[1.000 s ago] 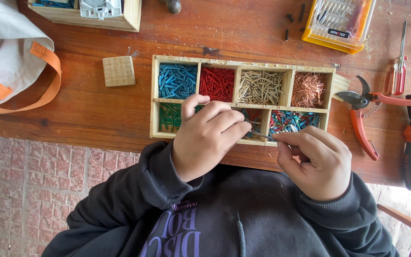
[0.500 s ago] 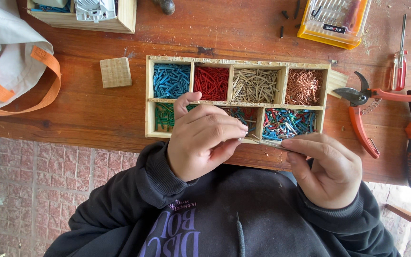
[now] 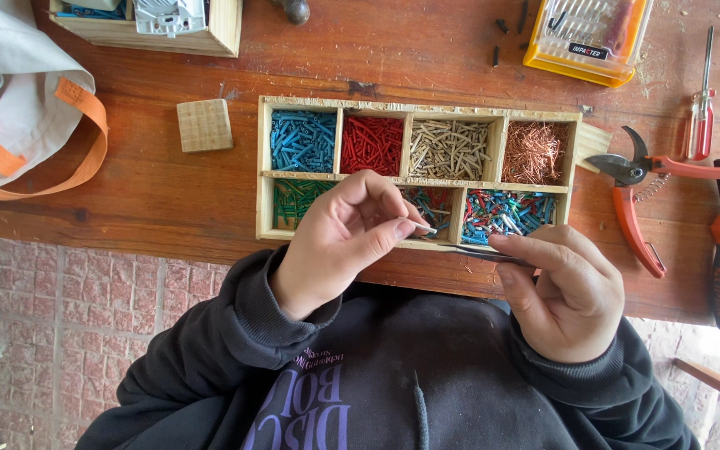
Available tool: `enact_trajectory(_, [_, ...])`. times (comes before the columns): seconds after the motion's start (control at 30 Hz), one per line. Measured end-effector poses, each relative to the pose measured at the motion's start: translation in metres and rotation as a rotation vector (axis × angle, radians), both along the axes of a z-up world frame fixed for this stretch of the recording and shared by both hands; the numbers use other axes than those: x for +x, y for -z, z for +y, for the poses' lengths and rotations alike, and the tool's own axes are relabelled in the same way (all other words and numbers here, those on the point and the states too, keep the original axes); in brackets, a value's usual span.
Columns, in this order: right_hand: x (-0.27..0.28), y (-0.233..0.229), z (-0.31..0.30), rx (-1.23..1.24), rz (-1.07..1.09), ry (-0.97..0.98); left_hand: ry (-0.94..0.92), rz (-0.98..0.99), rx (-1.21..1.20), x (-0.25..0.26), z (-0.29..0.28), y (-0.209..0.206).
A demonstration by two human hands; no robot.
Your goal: The person sorts small fasteners and copper wire from a compartmentalized wooden box on a workbench. They pick up individual items, separate them by type, and place them back into the appropriate compartments. Tools such as pliers and a hammer are visible on the table but are not used during the clip.
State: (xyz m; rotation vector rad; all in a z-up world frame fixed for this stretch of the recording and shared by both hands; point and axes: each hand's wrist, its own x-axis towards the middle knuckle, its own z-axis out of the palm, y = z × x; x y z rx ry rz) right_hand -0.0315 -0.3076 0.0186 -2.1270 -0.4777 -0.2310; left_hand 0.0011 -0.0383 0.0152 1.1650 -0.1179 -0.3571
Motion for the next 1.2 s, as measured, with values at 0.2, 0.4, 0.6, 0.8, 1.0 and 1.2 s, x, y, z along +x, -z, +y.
enact_trajectory(0.2, [0.004, 0.001, 0.008, -0.067, -0.131, 0.009, -0.129, -0.585, 0.636, 0.001, 0.0, -0.01])
enact_trajectory(0.4, [0.014, 0.001, 0.02, -0.12, -0.21, -0.033, -0.136, -0.719, 0.698, 0.003, 0.001, -0.001])
enact_trajectory(0.6, [0.024, -0.004, 0.023, -0.148, -0.223, -0.025, -0.171, -0.772, 0.744, 0.006, 0.006, 0.0])
enact_trajectory(0.8, [0.043, -0.011, 0.012, -0.264, -0.374, 0.132, -0.193, -0.792, 0.848, 0.009, 0.025, -0.005])
enact_trajectory(1.0, [0.056, 0.006, 0.004, -0.556, -0.285, 0.113, -0.205, -0.768, 0.899, 0.01, 0.034, 0.005])
enact_trajectory(1.2, [0.032, -0.012, 0.02, -0.468, -0.135, 0.036, -0.192, -0.753, 0.854, 0.013, 0.036, 0.008])
